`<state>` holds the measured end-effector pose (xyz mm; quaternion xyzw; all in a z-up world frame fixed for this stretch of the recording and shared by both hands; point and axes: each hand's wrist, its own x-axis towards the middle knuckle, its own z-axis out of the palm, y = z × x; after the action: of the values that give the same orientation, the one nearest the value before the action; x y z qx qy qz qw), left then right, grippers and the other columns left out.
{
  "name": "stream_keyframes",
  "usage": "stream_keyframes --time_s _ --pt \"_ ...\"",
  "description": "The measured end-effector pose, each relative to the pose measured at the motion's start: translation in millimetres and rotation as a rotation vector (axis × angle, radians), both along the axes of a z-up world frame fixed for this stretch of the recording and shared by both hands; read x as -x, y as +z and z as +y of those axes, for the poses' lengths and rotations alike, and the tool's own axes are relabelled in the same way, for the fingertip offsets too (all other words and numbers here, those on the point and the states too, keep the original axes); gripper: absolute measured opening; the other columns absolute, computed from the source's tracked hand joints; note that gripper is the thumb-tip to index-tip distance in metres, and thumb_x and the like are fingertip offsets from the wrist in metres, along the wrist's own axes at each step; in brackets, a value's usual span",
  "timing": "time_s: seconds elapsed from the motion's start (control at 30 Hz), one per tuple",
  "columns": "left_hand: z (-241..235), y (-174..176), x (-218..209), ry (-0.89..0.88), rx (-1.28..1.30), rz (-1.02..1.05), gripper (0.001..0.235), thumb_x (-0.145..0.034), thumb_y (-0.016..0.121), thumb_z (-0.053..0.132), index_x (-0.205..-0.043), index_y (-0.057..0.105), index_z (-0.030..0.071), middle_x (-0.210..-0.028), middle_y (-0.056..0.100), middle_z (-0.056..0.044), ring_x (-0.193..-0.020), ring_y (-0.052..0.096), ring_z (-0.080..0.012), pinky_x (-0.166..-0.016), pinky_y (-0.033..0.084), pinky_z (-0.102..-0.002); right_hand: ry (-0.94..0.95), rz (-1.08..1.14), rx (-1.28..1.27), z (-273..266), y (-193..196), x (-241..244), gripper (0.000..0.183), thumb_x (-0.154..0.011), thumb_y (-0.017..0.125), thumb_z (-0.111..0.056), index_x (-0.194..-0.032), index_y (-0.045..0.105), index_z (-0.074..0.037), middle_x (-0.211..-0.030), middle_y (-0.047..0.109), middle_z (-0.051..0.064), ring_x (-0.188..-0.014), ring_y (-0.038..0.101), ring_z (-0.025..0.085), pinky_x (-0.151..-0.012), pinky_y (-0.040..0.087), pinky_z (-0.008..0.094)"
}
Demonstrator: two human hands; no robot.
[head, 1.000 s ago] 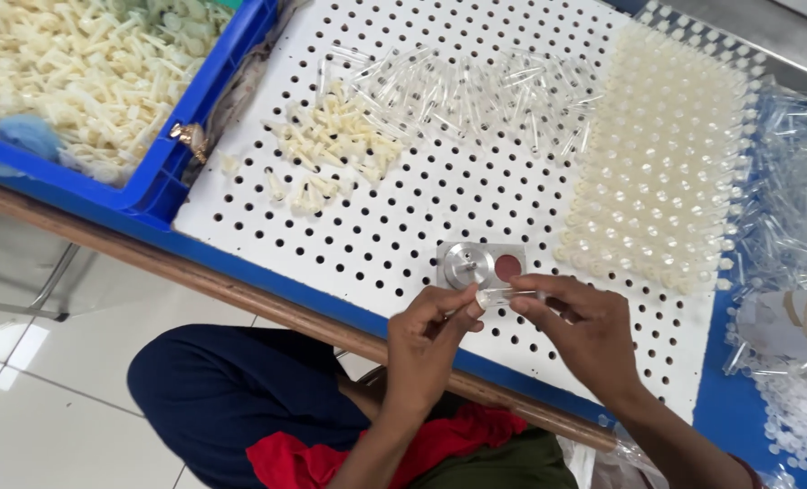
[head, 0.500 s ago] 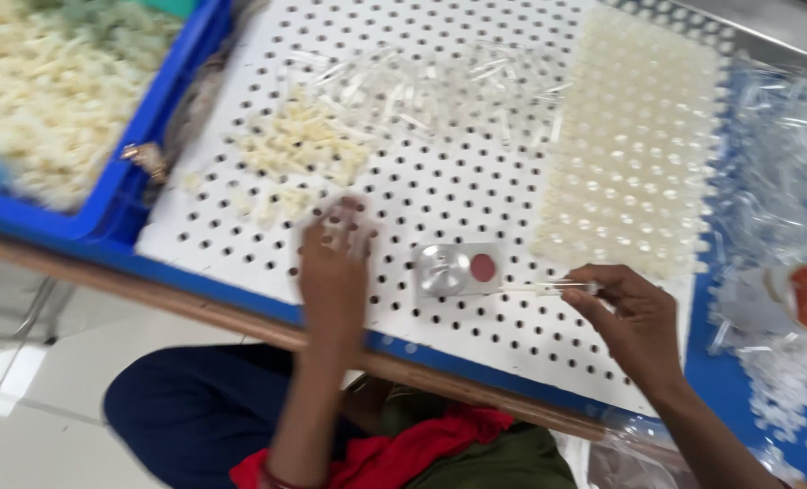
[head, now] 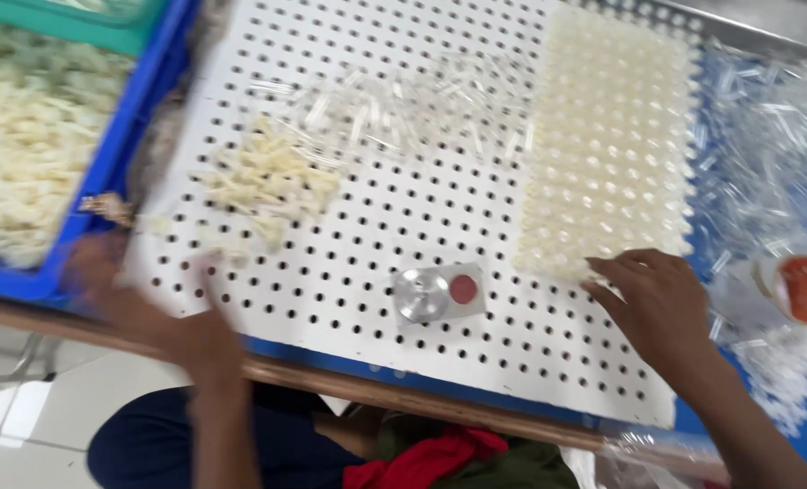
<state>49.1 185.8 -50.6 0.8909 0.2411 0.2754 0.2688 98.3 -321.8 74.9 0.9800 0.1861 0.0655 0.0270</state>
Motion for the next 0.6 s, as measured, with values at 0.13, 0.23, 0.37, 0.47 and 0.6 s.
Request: stream_keyframes --time_s 0.13,0.23,0.37,0.47,0.6 --pt "204.5 -85.6 118.3 0.381 0.558 -0.099 0.077 -0.109 0.041 0.051 -0.145 0.044 -0.018 -0.150 0.050 -0.034 -0.138 0.049 -0.0504 -0.119 0.035 -0.057 -0.011 -0.030 -0.118 7.2 14.6 2.6 0.037 -0.083 0.080 -0.036 -0.115 0.077 -0.016 -0.105 0.076 0.004 -0.110 0.068 0.024 -0.092 0.052 0.040" --pt "279.7 -178.7 183.6 0.479 0.998 -0.090 0.082 -0.112 0.031 0.064 -0.146 0.037 -0.011 -0.147 0.049 -0.027 -0.131 0.053 -0.0400 -0.115 0.038 -0.051 -0.073 -0.044 -0.253 5.1 16.0 11.8 0.038 -0.085 0.081 -0.033 -0.118 0.076 -0.015 -0.112 0.075 0.005 -0.116 0.066 0.025 -0.094 0.053 0.039" --pt "324.1 -255.5 253.8 0.448 1.238 -0.083 0.076 -0.114 0.026 0.068 -0.145 0.033 0.000 -0.142 0.050 -0.016 -0.124 0.058 -0.0264 -0.109 0.043 -0.042 -0.081 -0.051 -0.377 21.2 10.7 19.9 0.033 -0.086 0.081 -0.028 -0.116 0.076 -0.016 -0.114 0.075 0.006 -0.119 0.066 0.025 -0.098 0.052 0.039" --pt "337.3 -247.2 264.9 0.388 1.169 -0.109 0.071 -0.114 0.028 0.064 -0.143 0.036 -0.001 -0.141 0.051 -0.016 -0.123 0.058 -0.0258 -0.108 0.043 -0.042 -0.047 -0.019 -0.403 44.0 11.0 28.2 0.029 -0.085 0.080 -0.025 -0.112 0.077 -0.016 -0.111 0.076 0.003 -0.119 0.066 0.024 -0.098 0.052 0.039" --pt "339.6 -227.7 269.9 0.334 1.086 -0.171 0.065 -0.115 0.031 0.058 -0.141 0.039 -0.001 -0.139 0.052 -0.016 -0.122 0.059 -0.0250 -0.108 0.044 -0.041 -0.002 0.027 -0.421 59.2 21.6 26.7 0.029 -0.083 0.080 -0.023 -0.111 0.077 -0.017 -0.108 0.077 0.001 -0.120 0.065 0.023 -0.097 0.052 0.039"
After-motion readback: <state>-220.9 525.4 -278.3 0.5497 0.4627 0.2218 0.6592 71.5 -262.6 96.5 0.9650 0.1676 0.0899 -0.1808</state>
